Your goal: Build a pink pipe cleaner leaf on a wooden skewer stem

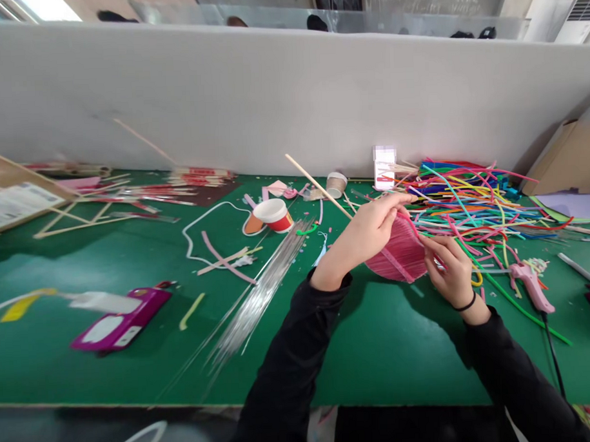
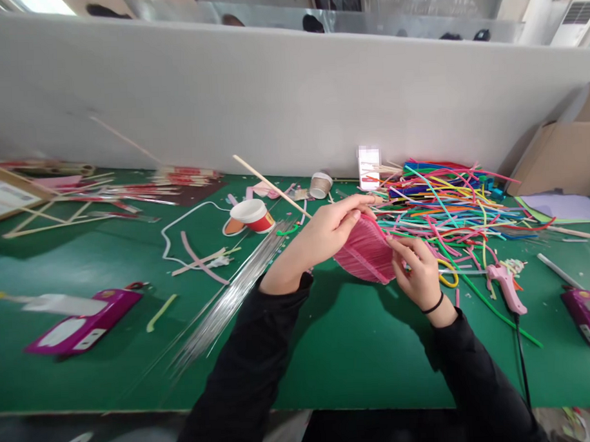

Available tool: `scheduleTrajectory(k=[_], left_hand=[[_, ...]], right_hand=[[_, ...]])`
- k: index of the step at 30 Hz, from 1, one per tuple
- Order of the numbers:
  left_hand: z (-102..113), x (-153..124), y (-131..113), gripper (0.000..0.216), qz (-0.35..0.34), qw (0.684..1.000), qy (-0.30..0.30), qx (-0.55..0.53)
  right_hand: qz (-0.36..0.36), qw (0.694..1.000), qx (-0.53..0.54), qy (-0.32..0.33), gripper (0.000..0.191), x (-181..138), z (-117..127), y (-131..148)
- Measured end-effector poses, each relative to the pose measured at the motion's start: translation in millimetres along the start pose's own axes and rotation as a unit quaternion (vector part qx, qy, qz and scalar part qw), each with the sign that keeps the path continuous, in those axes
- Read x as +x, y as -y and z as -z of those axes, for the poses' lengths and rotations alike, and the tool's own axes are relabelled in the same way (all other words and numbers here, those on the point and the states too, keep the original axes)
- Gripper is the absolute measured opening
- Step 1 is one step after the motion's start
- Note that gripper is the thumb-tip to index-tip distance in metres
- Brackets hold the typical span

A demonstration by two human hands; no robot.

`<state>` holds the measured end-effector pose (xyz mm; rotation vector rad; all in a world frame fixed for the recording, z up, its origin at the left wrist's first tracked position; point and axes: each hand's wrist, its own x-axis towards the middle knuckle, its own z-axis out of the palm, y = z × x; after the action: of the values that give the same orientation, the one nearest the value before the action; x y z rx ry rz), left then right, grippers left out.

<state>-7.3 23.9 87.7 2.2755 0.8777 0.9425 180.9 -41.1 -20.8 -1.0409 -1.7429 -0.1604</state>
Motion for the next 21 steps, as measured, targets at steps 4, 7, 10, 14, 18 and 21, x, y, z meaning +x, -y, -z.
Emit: scheduleTrajectory(k=[4,7,10,14,18,21], left_hand=[[0.5,0.4,2.5,0.039,-0.006,0.999,-0.038,0.025],[0.6,1.0,1.4,0.035,0.002,0.998,-0.043,0.054],[0.9,1.6,-2.0,0.029,0.020,0.995,-0.060,0.083],[1.8,2.1,-4.4,0.026,0.034,0.992,-0.067,0.101],[0.9,2.8,-2.6,0.023,0.043,0.993,-0.067,0.087],[-0.4,3.3,-2.1,0.021,0.049,0.994,-0.066,0.074]], right_hand=[[0.003,1.000,0.005,0.000,0.050,-2.6,-2.3,0.1],[0.000,1.000,0.007,0.006,0.049,-3.3,-2.9,0.0],[-0.005,1.000,0.005,0.008,0.049,-3.2,-2.4,0.3],[-0.007,1.000,-0.006,0.014,0.047,-4.1,-2.1,1.0],[0.008,1.000,-0.021,0.017,0.048,-6.6,-3.7,0.7],[0.015,0.999,-0.028,0.021,0.051,-7.9,-5.0,-0.2]])
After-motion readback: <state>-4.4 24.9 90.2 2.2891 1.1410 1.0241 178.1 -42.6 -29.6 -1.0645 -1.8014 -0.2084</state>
